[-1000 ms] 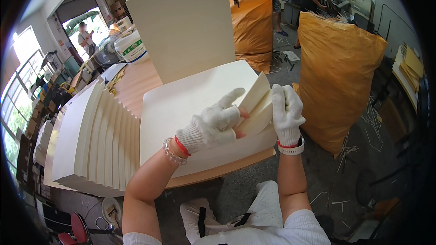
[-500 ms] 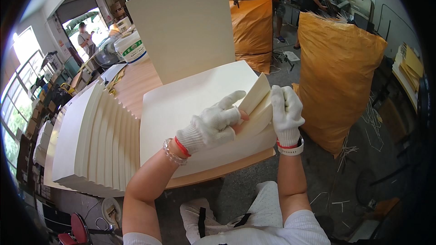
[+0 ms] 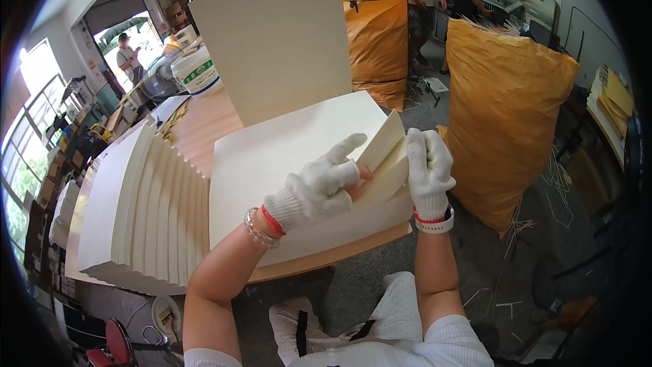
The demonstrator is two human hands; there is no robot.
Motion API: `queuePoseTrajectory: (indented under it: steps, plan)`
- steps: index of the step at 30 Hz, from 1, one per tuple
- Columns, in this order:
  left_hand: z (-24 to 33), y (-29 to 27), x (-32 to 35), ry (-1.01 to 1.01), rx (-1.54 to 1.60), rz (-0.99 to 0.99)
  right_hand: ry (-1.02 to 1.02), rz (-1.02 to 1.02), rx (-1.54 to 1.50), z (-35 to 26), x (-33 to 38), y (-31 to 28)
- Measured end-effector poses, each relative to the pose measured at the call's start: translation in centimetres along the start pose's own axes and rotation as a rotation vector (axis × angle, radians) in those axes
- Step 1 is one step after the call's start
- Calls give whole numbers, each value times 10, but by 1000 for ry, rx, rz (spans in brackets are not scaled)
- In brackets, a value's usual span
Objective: The person fans a stack of paper sheets to align them, checks the edges, and then places the stack onto a larger pile on a workbench.
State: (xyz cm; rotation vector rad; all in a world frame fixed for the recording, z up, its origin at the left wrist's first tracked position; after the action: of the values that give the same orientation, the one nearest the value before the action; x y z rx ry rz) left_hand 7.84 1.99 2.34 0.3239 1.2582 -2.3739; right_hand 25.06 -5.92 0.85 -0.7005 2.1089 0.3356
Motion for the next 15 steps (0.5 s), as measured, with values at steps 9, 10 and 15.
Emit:
queuePoseTrajectory:
  steps: [9, 10, 15]
  plan:
    - [-1, -2, 0, 85, 41, 62, -45, 25, -33, -4, 0, 0]
    - [0, -1, 0, 68, 7, 39, -50, 22, -31, -7, 0, -1]
    - [-3, 2, -1, -94, 14, -81, -37, 7, -14, -2, -1, 0]
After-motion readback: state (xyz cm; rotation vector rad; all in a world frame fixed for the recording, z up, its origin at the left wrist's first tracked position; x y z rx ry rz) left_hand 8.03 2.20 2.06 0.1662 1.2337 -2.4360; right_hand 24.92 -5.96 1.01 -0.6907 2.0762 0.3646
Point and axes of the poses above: each hand's wrist, its own x-axis away from the middle knuckle, its own y-axis out of the palm, z = x × y, the point moved 8 cm from there along -x, towards the middle knuckle, and after that the axes turned 5 degrees about -y, right-handed, at the moved point
